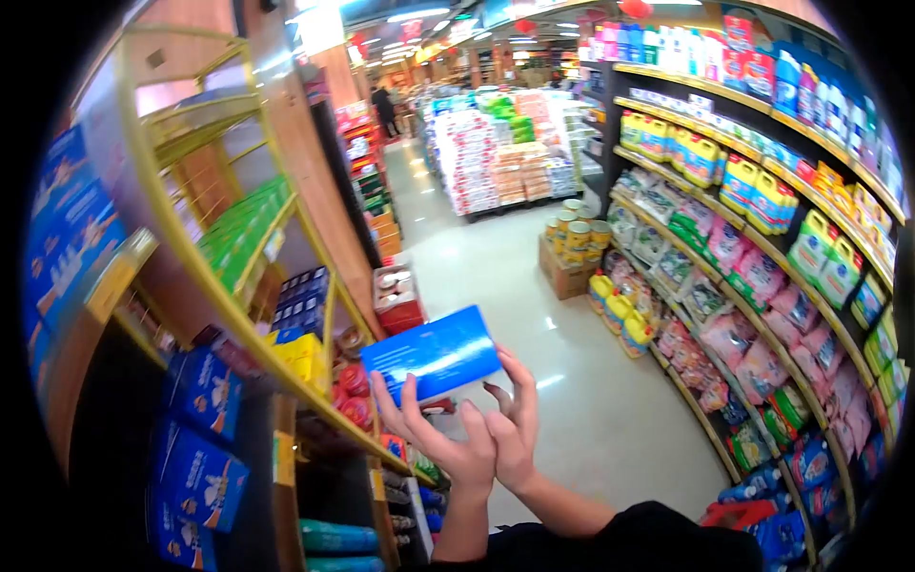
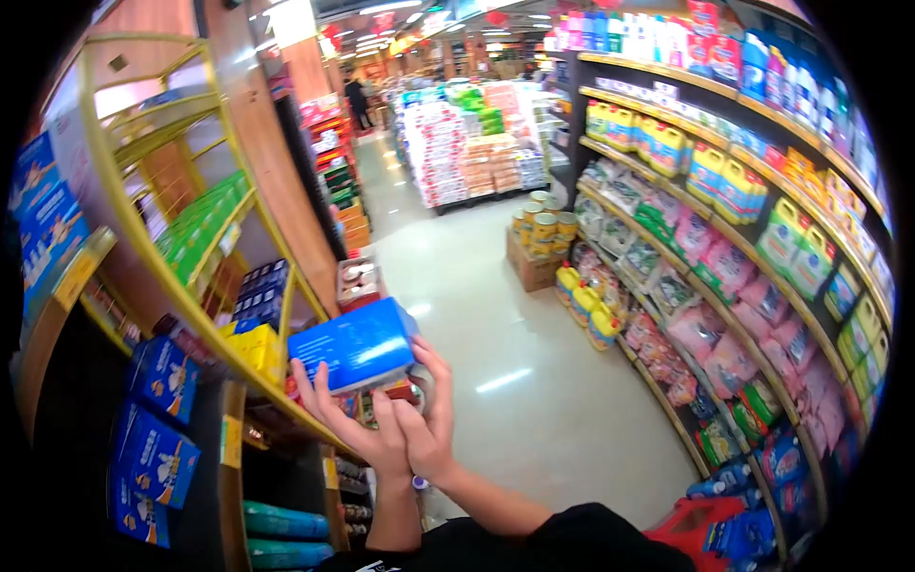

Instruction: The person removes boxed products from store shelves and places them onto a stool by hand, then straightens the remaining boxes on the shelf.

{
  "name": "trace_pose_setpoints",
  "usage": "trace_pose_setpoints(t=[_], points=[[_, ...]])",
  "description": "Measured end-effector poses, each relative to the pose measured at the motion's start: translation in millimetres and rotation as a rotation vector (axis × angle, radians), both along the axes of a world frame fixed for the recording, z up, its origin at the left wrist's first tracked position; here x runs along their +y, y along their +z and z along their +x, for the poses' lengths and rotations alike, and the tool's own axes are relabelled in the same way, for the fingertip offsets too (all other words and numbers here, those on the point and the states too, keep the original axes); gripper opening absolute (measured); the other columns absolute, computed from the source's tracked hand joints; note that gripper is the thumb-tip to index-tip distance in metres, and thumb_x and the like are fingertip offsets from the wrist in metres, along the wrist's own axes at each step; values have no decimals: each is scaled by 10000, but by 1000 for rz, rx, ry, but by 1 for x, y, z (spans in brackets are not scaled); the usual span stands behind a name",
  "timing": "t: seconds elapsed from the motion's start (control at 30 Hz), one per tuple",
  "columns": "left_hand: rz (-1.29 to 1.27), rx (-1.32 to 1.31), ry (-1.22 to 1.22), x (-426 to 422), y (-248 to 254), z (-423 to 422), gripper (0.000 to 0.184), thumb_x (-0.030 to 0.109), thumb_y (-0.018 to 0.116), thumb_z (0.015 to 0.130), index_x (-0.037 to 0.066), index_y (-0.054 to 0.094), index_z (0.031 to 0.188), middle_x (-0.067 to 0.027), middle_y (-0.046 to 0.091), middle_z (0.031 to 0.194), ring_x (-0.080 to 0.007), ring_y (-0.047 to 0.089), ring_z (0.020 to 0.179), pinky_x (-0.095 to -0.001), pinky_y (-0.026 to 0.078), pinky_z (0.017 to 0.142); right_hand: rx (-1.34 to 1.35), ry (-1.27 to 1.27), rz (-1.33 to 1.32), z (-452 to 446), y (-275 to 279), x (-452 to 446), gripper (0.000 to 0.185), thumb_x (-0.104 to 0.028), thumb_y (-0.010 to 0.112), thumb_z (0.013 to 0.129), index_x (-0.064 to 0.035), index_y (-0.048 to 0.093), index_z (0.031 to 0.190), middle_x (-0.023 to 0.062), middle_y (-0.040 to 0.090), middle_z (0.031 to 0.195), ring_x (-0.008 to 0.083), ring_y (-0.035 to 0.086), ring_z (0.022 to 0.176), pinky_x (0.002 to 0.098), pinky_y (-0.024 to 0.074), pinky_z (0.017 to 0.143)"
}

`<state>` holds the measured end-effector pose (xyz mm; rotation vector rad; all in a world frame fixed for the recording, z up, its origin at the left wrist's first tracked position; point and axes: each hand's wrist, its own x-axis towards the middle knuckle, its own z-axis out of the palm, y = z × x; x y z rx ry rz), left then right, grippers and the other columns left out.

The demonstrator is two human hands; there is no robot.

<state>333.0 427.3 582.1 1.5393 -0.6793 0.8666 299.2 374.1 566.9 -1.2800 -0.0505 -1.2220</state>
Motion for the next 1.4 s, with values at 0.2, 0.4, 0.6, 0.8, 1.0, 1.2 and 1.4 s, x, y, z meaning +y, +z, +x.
trace_pose_setpoints(t=[0.2,0.4,0.6,0.8,1.0,1.2,1.4], points=[[89,-25,-403,-86,-3,-86,500,127,544,786,15,466,1268,-242,249,1480,-419,255,1356,-525,204,1094,-37,-443,-17,-101,-4,-82,658,-197,526,791,14,332,1383,205,313,1443,278,362,1295,370,352,980],[149,-44,-670,-140,-13,-172,457,99,551,796,21,487,1242,-276,239,1467,-439,282,1338,-517,242,1076,-6,-725,34,-197,-20,-123,666,-174,515,767,14,338,1381,195,316,1447,261,366,1293,361,360,966],[206,-72,-849,-190,-19,-239,433,65,570,783,41,527,1212,-291,228,1470,-442,310,1312,-507,271,1052,38,-909,127,-271,-30,-158,666,-178,495,766,5,334,1386,168,321,1453,250,365,1295,355,362,963],[268,-104,-1098,-245,-30,-322,427,44,587,763,43,564,1189,-296,264,1459,-470,329,1294,-528,273,1048,53,-1142,195,-359,-47,-193,659,-171,499,785,-16,319,1400,146,319,1456,238,357,1303,346,360,968],[266,-116,-1477,-295,-41,-428,390,-16,556,782,18,563,1171,-245,310,1457,-408,320,1344,-494,271,1076,97,-1498,186,-463,-61,-219,655,-163,536,796,-20,319,1397,138,330,1445,235,371,1281,340,372,946],[258,-52,-1813,-348,-46,-536,404,18,583,789,11,544,1191,-252,271,1465,-432,338,1319,-494,309,1045,190,-1832,211,-572,-60,-239,665,-53,576,783,-16,317,1394,138,360,1400,234,396,1250,340,382,938],[357,496,-2243,-389,-74,-637,459,-39,542,812,18,478,1263,-206,306,1446,-329,386,1306,-433,369,1035,203,-2034,326,-663,-76,-242,608,-28,567,819,-5,325,1377,136,392,1344,230,418,1235,344,419,942]])
